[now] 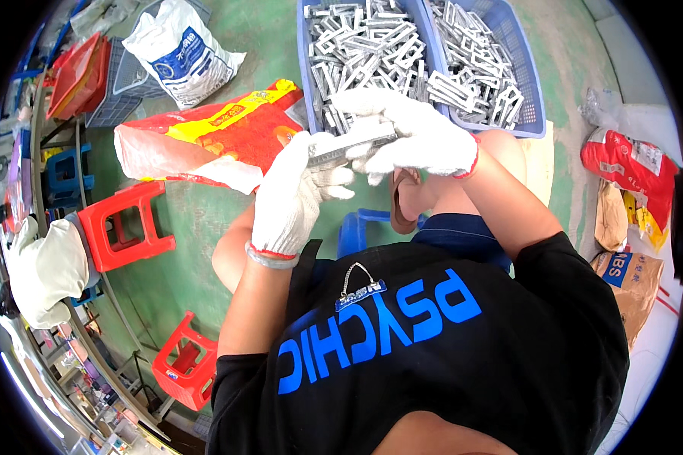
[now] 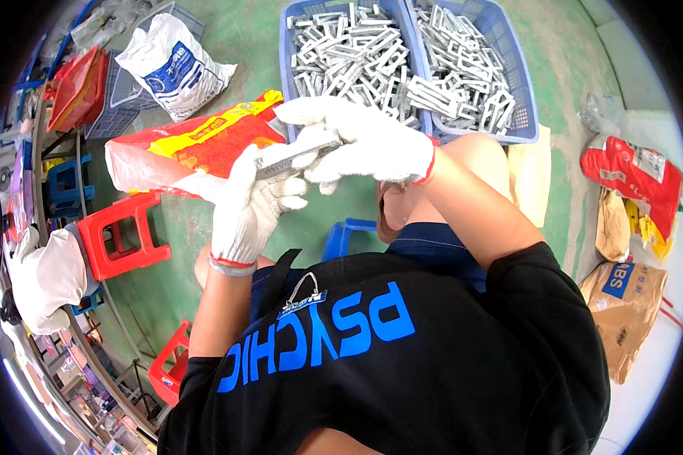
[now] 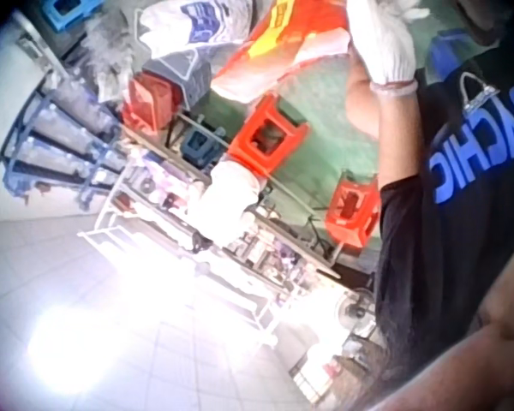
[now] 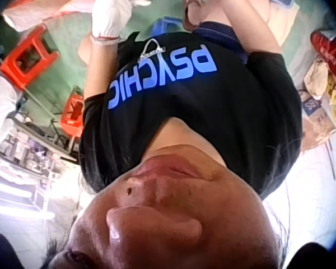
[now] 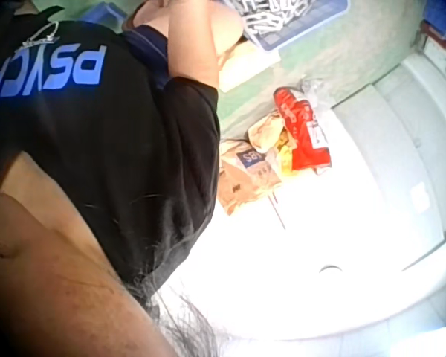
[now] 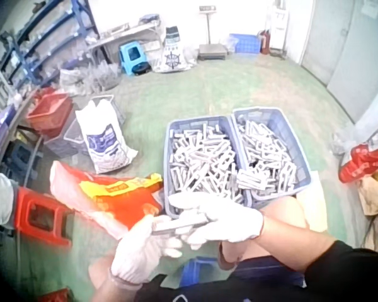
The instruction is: The person picks up metal brackets from a blue basket, stacks them by hand, and places them into paper and plastic bags.
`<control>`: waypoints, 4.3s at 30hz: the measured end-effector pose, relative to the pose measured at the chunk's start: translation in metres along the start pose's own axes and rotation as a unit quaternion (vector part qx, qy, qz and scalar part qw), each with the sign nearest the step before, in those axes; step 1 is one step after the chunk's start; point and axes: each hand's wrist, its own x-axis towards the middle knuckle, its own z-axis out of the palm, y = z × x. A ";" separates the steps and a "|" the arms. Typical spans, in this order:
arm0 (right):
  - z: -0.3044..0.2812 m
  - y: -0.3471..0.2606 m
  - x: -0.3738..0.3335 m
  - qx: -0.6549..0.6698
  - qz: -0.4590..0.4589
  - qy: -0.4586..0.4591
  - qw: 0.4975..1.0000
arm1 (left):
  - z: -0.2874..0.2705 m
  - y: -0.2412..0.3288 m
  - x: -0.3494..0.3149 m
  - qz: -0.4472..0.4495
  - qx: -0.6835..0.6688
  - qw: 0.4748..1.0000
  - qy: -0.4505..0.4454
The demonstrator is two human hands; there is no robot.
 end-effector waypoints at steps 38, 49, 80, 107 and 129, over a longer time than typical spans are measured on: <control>-0.135 0.099 0.061 -0.449 0.369 0.275 0.766 | -0.035 -0.040 -0.025 -0.048 0.007 0.987 0.151; -0.149 0.150 0.083 -0.579 0.442 0.317 0.607 | -0.046 -0.036 -0.035 -0.033 -0.047 0.985 0.165; -0.044 0.015 -0.032 0.145 0.137 -0.054 0.978 | 0.009 -0.021 -0.034 0.069 0.076 0.988 0.111; 0.112 0.002 -0.066 0.162 0.036 0.003 0.986 | 0.034 -0.007 -0.123 0.154 0.068 0.985 0.039; 0.121 -0.010 -0.072 -0.088 -0.017 0.056 0.994 | 0.050 -0.001 -0.134 0.157 0.076 0.983 0.054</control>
